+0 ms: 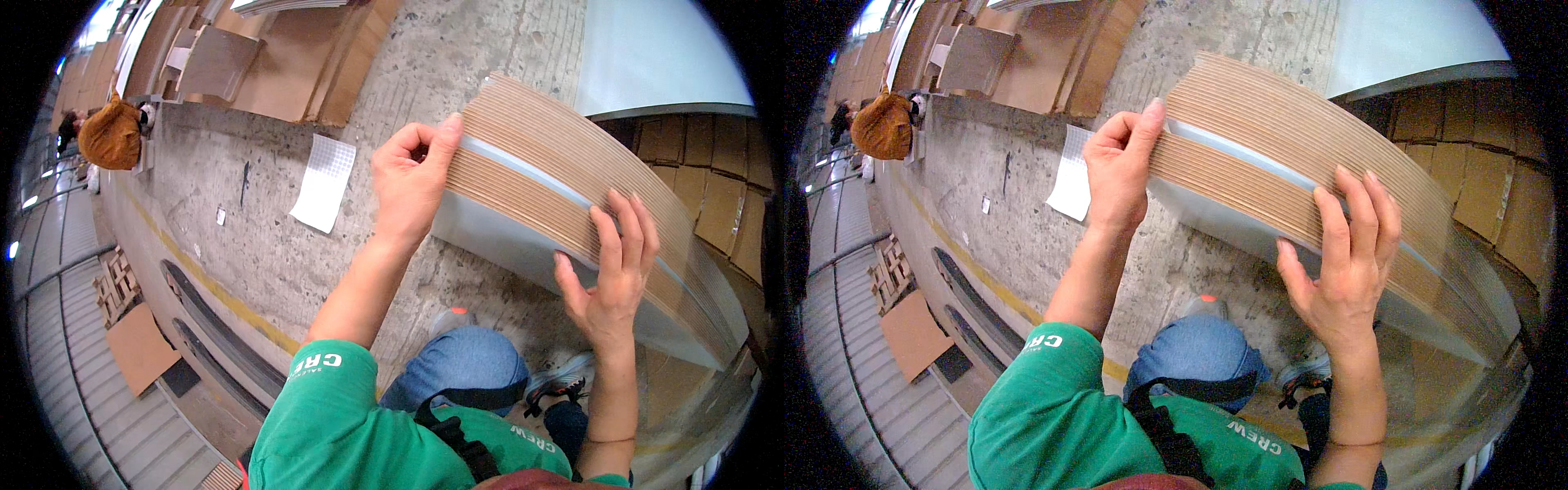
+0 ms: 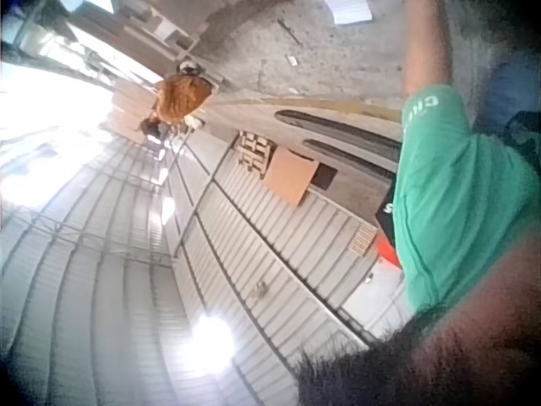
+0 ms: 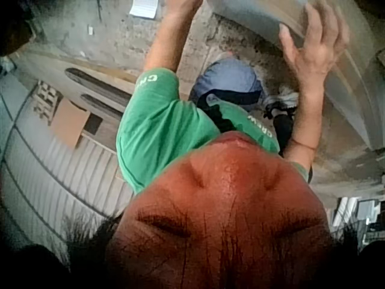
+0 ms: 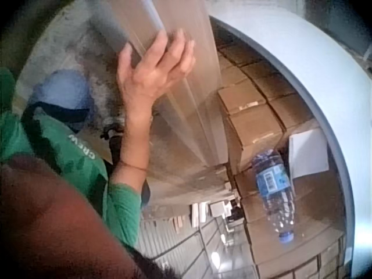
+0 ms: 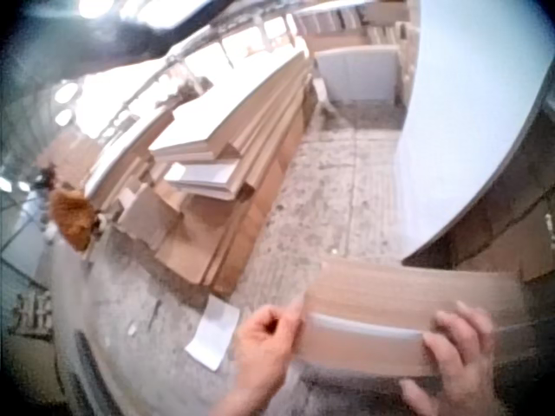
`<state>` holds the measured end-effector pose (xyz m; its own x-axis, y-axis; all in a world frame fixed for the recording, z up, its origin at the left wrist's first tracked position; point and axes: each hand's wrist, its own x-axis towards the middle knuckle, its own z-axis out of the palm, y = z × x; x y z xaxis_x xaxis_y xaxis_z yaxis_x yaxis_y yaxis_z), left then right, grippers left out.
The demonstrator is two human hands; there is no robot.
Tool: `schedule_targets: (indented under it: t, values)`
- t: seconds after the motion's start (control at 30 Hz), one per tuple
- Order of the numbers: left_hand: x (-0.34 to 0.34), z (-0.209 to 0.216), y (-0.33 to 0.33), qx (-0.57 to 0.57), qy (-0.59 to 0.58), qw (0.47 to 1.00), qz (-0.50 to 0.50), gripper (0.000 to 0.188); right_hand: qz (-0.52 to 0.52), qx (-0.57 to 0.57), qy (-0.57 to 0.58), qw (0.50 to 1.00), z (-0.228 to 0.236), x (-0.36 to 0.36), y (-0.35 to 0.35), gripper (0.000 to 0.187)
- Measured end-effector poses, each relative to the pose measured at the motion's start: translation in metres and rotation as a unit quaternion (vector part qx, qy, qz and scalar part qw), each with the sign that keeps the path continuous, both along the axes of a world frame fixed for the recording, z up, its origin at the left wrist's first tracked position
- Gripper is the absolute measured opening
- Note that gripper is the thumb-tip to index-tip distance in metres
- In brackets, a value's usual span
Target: The person kneels on the floor and repeatedly places small white paper sheets between individual white boards in a stack. They then lift the stack, move it to a nearby pile, and repeat the process with another stack of boards.
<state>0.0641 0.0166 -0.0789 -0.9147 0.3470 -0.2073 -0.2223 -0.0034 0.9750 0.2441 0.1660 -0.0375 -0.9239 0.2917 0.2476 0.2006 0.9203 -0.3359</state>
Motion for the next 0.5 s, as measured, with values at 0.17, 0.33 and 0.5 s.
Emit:
schedule_targets:
  t: [0.17, 0.33, 0.5]
  values:
    - [0.0035, 0.0015, 0.0104, 0.017, 0.017, 0.999, 0.038, 0.012, -0.007, 0.0, 0.005, 1.0, 0.0006, 0.0008, -0.0007, 0.06]
    - [0.0053, 0.0018, 0.0082, 0.012, 0.027, 0.999, 0.031, 0.014, -0.004, 0.005, 0.006, 1.0, 0.0008, 0.0014, -0.0001, 0.06]
    - [0.0089, 0.0033, 0.0069, 0.02, 0.037, 0.998, 0.036, 0.011, -0.001, 0.007, 0.009, 1.0, -0.0009, 0.0039, -0.0008, 0.062]
